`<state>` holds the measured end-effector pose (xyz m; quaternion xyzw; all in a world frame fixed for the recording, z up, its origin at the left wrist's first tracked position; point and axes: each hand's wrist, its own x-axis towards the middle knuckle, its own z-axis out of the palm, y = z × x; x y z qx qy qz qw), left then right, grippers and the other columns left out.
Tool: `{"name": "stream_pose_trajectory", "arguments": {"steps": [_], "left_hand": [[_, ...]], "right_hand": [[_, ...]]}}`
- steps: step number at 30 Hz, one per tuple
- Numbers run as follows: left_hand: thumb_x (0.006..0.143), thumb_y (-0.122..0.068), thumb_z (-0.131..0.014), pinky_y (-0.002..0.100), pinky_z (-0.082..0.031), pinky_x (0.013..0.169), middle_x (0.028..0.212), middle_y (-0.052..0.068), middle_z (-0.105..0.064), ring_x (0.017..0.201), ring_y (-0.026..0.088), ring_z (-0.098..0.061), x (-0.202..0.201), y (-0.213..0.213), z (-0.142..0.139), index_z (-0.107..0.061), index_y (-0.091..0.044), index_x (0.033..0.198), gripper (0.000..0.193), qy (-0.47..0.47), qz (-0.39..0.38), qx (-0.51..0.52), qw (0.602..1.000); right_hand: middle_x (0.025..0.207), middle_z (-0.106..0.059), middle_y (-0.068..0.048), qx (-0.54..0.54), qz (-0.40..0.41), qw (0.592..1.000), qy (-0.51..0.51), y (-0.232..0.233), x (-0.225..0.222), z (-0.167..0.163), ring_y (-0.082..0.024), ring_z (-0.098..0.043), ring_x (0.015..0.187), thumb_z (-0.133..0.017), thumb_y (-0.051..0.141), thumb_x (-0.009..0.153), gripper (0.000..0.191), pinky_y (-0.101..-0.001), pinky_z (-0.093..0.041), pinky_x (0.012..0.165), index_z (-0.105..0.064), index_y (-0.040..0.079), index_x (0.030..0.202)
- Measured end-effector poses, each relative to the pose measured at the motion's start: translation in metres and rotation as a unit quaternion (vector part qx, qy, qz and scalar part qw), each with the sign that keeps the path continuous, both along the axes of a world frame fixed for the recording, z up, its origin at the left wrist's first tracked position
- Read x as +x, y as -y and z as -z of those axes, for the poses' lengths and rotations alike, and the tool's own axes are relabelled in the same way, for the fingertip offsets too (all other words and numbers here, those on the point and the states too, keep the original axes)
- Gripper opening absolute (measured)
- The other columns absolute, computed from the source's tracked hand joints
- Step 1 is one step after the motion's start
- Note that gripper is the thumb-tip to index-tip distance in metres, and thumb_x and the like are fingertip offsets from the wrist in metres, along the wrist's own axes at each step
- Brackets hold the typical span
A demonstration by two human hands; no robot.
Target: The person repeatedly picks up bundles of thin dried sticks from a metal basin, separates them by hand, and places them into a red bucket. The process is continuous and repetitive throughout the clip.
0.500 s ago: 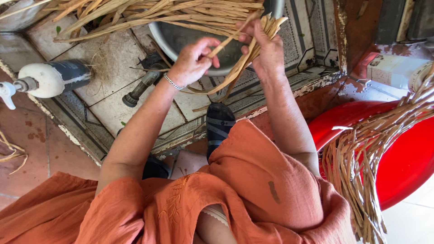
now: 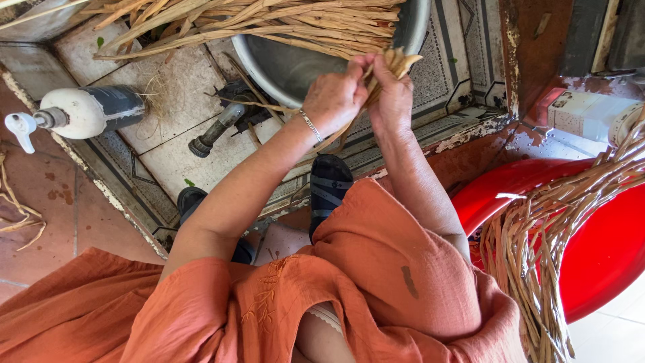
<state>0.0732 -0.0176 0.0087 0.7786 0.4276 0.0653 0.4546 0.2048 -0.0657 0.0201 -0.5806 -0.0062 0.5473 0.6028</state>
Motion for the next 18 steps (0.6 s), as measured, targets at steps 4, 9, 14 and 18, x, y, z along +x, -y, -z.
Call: {"name": "stream_pose_trajectory", "arguments": {"steps": [4,9,14,18], "left_hand": [[0.094,-0.024,-0.064,0.049,-0.056,0.056,0.063,0.013,-0.068,0.057,0.035,-0.069,-0.009,0.018,-0.014,-0.060,-0.007,0.095,0.017,0.009,0.044,0.117,0.992],[0.090,-0.019,-0.065,0.052,-0.052,0.051,0.064,0.013,-0.067,0.058,0.038,-0.068,-0.041,0.026,-0.016,-0.060,-0.005,0.099,0.017,0.041,0.098,0.099,0.989],[0.091,-0.019,-0.063,0.046,-0.052,0.056,0.063,0.010,-0.062,0.059,0.032,-0.065,-0.083,0.036,-0.001,-0.054,-0.010,0.091,0.013,0.058,0.132,0.204,0.968],[0.102,-0.020,-0.058,0.037,-0.048,0.039,0.055,0.003,-0.054,0.042,0.022,-0.056,-0.125,0.029,0.017,-0.057,-0.006,0.106,0.014,-0.077,0.191,0.113,0.972]], "right_hand": [[0.089,-0.071,-0.012,0.027,0.099,0.992,-0.077,-0.004,0.033,0.004,-0.027,-0.072,0.088,-0.049,0.019,0.103,0.023,-0.0522,-0.063,0.090,-0.066,0.005,0.098],[0.077,-0.066,-0.010,0.005,0.229,0.971,-0.075,0.006,0.092,0.029,-0.020,-0.062,0.065,-0.046,0.020,0.108,0.028,-0.0430,-0.061,0.066,-0.063,0.003,0.094],[0.071,-0.058,-0.005,0.007,0.260,0.964,-0.059,0.025,0.122,0.062,-0.013,-0.047,0.054,-0.042,0.018,0.110,0.029,-0.0315,-0.045,0.050,-0.063,0.003,0.096],[0.068,-0.054,-0.003,-0.018,0.316,0.948,-0.029,0.037,0.155,0.069,-0.011,-0.041,0.051,-0.043,0.019,0.110,0.032,-0.0290,-0.038,0.047,-0.067,0.002,0.098]]}}
